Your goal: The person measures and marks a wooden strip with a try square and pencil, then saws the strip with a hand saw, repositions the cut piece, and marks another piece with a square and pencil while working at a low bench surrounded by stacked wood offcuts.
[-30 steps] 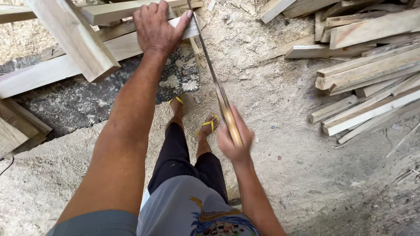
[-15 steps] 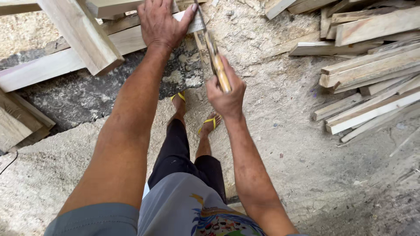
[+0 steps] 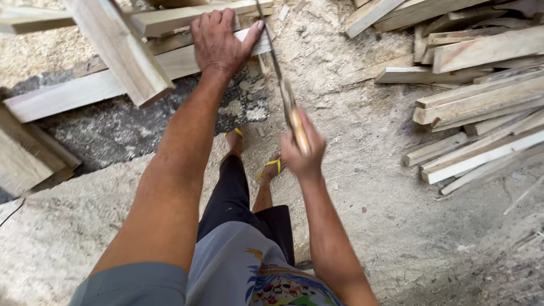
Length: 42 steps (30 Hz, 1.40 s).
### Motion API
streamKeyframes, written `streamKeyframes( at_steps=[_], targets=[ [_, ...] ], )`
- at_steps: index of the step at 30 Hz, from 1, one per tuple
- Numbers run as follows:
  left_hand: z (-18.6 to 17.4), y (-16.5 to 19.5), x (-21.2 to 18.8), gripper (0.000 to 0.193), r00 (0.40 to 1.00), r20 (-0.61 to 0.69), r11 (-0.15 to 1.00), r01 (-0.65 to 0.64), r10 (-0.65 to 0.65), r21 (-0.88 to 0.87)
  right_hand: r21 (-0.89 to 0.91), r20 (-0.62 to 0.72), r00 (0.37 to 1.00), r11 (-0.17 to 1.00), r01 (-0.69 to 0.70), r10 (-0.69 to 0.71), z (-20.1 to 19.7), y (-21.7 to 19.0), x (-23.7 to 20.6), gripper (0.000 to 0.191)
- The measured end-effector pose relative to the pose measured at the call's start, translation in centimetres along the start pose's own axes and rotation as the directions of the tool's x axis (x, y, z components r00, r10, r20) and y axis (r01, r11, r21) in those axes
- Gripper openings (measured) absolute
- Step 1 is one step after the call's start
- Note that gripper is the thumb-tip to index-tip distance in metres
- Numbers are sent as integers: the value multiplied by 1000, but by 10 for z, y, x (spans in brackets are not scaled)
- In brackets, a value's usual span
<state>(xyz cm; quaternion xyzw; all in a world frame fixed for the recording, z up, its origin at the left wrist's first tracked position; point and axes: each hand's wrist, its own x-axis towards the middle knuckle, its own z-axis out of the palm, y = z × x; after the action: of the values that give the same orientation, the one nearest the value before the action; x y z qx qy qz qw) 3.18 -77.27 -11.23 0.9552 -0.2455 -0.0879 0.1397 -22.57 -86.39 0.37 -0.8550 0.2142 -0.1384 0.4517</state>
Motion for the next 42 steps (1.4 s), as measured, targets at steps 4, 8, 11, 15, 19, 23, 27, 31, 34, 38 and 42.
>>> streamKeyframes(
  at_steps=[4, 8, 11, 15, 19, 23, 27, 31, 34, 38, 42],
  targets=[
    [-1, -1, 3, 74, 1000, 3, 1000, -16, 16, -21, 97, -27, 974, 971, -220, 224, 14, 7, 14, 55],
    [0, -2, -1, 73, 993, -92, 998, -66, 67, 19, 11, 7, 997, 997, -71, 71, -49, -39, -56, 58],
    [3, -3, -2, 74, 999, -27, 1000, -16, 16, 3, -46, 41, 978, 978, -202, 204, -94, -69, -106, 61],
    [4, -3, 0, 75, 999, -15, 999, -41, 40, -16, -61, 57, 979, 979, -194, 197, -96, -60, -114, 62],
    [1, 0, -1, 75, 997, -55, 999, -48, 48, -2, -26, 3, 1000, 1000, -3, 3, -29, -5, -46, 59],
    [-2, 1, 0, 75, 997, 78, 1000, 17, -17, -9, 96, 49, 986, 982, -164, 160, 35, 32, 25, 54],
    [1, -4, -1, 72, 997, -52, 998, -58, 56, -32, 232, 53, 933, 905, -357, 355, 40, 30, 13, 57],
    [8, -8, -2, 70, 998, -21, 995, -61, 60, -80, 253, -33, 940, 913, -320, 339, 18, 10, -47, 55],
    [7, -15, -11, 77, 984, 5, 982, -180, 180, -54, 284, -2, 926, 888, -362, 378, 6, -10, -80, 58],
    [-10, -45, -49, 100, 963, -58, 964, -264, 265, 17, 82, -55, 925, 925, -371, 376, -6, -34, -97, 62],
    [-44, -100, -114, 109, 994, 29, 979, -103, 110, -177, -31, -47, 939, 939, -343, 341, -19, -52, -109, 61]
  ],
)
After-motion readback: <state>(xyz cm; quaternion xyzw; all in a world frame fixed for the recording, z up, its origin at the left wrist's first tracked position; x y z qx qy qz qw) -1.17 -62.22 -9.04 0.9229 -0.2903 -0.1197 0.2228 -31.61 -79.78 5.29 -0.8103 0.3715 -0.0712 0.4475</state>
